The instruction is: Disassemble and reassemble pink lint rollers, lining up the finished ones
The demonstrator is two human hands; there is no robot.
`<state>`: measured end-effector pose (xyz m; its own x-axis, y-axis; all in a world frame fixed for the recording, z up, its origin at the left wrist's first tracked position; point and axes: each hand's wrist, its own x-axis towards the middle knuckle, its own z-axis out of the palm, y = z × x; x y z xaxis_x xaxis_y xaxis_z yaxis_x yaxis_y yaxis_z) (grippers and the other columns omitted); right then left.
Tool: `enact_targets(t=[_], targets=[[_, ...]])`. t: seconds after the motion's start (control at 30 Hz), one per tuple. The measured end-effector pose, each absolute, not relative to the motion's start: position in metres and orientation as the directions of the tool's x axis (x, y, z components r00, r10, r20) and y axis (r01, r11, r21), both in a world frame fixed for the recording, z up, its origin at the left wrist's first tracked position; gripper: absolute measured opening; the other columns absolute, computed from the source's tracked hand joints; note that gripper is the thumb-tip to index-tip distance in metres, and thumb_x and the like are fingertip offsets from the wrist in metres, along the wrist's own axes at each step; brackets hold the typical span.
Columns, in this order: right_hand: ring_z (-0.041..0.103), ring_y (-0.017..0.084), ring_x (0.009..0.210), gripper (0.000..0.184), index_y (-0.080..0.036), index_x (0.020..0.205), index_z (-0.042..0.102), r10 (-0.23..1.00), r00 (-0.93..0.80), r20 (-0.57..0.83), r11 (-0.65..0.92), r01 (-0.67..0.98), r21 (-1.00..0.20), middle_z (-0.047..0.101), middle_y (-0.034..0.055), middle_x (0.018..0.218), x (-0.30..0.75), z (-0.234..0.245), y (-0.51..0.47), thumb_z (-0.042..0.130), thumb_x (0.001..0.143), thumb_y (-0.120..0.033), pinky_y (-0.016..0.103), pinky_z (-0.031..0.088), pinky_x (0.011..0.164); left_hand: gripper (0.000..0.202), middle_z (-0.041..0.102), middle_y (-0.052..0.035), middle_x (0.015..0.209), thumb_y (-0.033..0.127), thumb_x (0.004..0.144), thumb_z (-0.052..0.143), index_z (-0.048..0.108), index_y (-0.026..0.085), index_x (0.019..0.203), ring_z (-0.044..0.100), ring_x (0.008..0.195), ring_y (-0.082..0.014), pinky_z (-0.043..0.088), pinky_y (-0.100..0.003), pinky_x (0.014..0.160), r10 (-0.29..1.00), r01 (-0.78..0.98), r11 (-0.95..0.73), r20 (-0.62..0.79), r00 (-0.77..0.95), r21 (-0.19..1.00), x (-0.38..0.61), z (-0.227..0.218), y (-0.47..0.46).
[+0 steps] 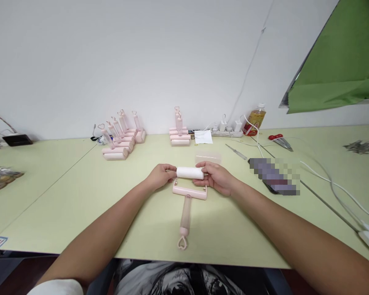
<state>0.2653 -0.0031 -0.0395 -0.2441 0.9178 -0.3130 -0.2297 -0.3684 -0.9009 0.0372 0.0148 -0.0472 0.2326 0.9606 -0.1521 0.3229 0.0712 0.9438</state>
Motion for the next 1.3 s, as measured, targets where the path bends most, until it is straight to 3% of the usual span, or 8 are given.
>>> enact_targets(t=[0.23, 0.43, 0.6, 0.87, 1.0, 1.07, 1.17, 1.3], targets=[[0.072, 0.021, 0.077, 0.026, -0.011, 0.101, 0.059, 0.915, -0.283, -0.286, -0.371, -0.318, -0.873, 0.066, 0.0101, 0.083, 0.263, -0.034, -0.006, 0.049, 0.077, -0.003, 0.04, 0.061, 0.079, 0.026, 0.06, -0.0008, 0.063, 0.04, 0.074, 0.063, 0.068, 0.014, 0.077, 0.047, 0.054, -0.01, 0.034, -0.024, 0.055, 0.947, 0.263, -0.052, -0.035, 0.318, 0.963, 0.036, -0.051, 0.015], [0.073, 0.02, 0.072, 0.036, -0.01, 0.111, 0.058, 0.899, -0.334, -0.284, -0.374, -0.246, -0.894, 0.069, 0.0121, 0.089, 0.264, -0.032, -0.007, 0.05, 0.077, -0.003, 0.035, 0.063, 0.072, 0.036, 0.06, -0.0012, 0.065, 0.051, 0.073, 0.065, 0.061, 0.016, 0.073, 0.049, 0.058, -0.0115, 0.039, -0.025, 0.06, 0.937, 0.215, -0.062, -0.017, 0.348, 0.975, 0.033, -0.056, 0.018], [0.071, 0.018, 0.065, 0.032, -0.014, 0.103, 0.06, 0.91, -0.33, -0.251, -0.308, -0.131, -0.942, 0.069, 0.0082, 0.085, 0.265, -0.034, -0.006, 0.055, 0.073, -0.004, 0.031, 0.063, 0.061, 0.034, 0.056, 0.0005, 0.062, 0.049, 0.075, 0.065, 0.06, 0.016, 0.071, 0.046, 0.055, -0.0098, 0.036, -0.022, 0.054, 0.935, 0.273, -0.103, -0.001, 0.356, 0.956, 0.035, -0.056, 0.017], [0.072, 0.02, 0.071, 0.047, -0.016, 0.103, 0.056, 0.918, -0.263, -0.297, -0.356, -0.22, -0.908, 0.067, 0.0087, 0.095, 0.272, -0.035, -0.001, 0.049, 0.059, 0.001, 0.037, 0.063, 0.064, 0.038, 0.059, -0.001, 0.066, 0.052, 0.07, 0.068, 0.059, 0.016, 0.079, 0.053, 0.056, -0.0111, 0.04, -0.02, 0.044, 0.98, 0.098, -0.041, 0.022, 0.196, 0.994, 0.038, -0.053, 0.016], [0.067, 0.016, 0.06, 0.037, -0.017, 0.099, 0.057, 0.935, -0.145, -0.324, -0.321, 0.043, -0.946, 0.063, 0.0096, 0.1, 0.276, -0.043, 0.004, 0.056, 0.064, -0.005, 0.03, 0.056, 0.049, 0.039, 0.058, -0.0007, 0.072, 0.051, 0.068, 0.071, 0.056, 0.016, 0.077, 0.062, 0.075, -0.0151, 0.053, -0.026, 0.063, 0.997, -0.053, -0.046, 0.049, 0.064, 0.998, 0.036, -0.049, 0.018], [0.059, 0.012, 0.053, 0.031, -0.018, 0.094, 0.059, 0.968, -0.104, -0.228, -0.191, 0.286, -0.939, 0.063, 0.0064, 0.094, 0.277, -0.046, 0.005, 0.058, 0.065, -0.008, 0.024, 0.047, 0.044, 0.036, 0.059, -0.0005, 0.075, 0.048, 0.07, 0.071, 0.055, 0.016, 0.077, 0.063, 0.078, -0.014, 0.054, -0.027, 0.072, 0.999, -0.104, -0.028, 0.029, 0.015, 0.994, 0.036, -0.049, 0.02], [0.053, 0.011, 0.058, 0.025, -0.019, 0.087, 0.063, 0.989, -0.15, -0.008, 0.083, 0.591, -0.803, 0.063, 0.0017, 0.081, 0.278, -0.048, 0.008, 0.056, 0.065, -0.01, 0.021, 0.039, 0.05, 0.03, 0.06, -0.0005, 0.077, 0.041, 0.074, 0.07, 0.054, 0.016, 0.078, 0.064, 0.078, -0.0128, 0.055, -0.029, 0.078, 0.999, -0.176, 0.05, -0.049, 0.005, 0.983, 0.037, -0.05, 0.02], [0.052, 0.013, 0.064, 0.025, -0.018, 0.089, 0.064, 0.97, -0.236, 0.051, 0.203, 0.684, -0.7, 0.063, 0.0004, 0.078, 0.282, -0.048, 0.01, 0.053, 0.067, -0.012, 0.023, 0.038, 0.057, 0.023, 0.063, -0.0019, 0.078, 0.034, 0.081, 0.066, 0.052, 0.016, 0.08, 0.066, 0.075, -0.0116, 0.055, -0.032, 0.082, 0.987, -0.244, 0.151, -0.135, 0.083, 0.958, 0.042, -0.052, 0.017]])
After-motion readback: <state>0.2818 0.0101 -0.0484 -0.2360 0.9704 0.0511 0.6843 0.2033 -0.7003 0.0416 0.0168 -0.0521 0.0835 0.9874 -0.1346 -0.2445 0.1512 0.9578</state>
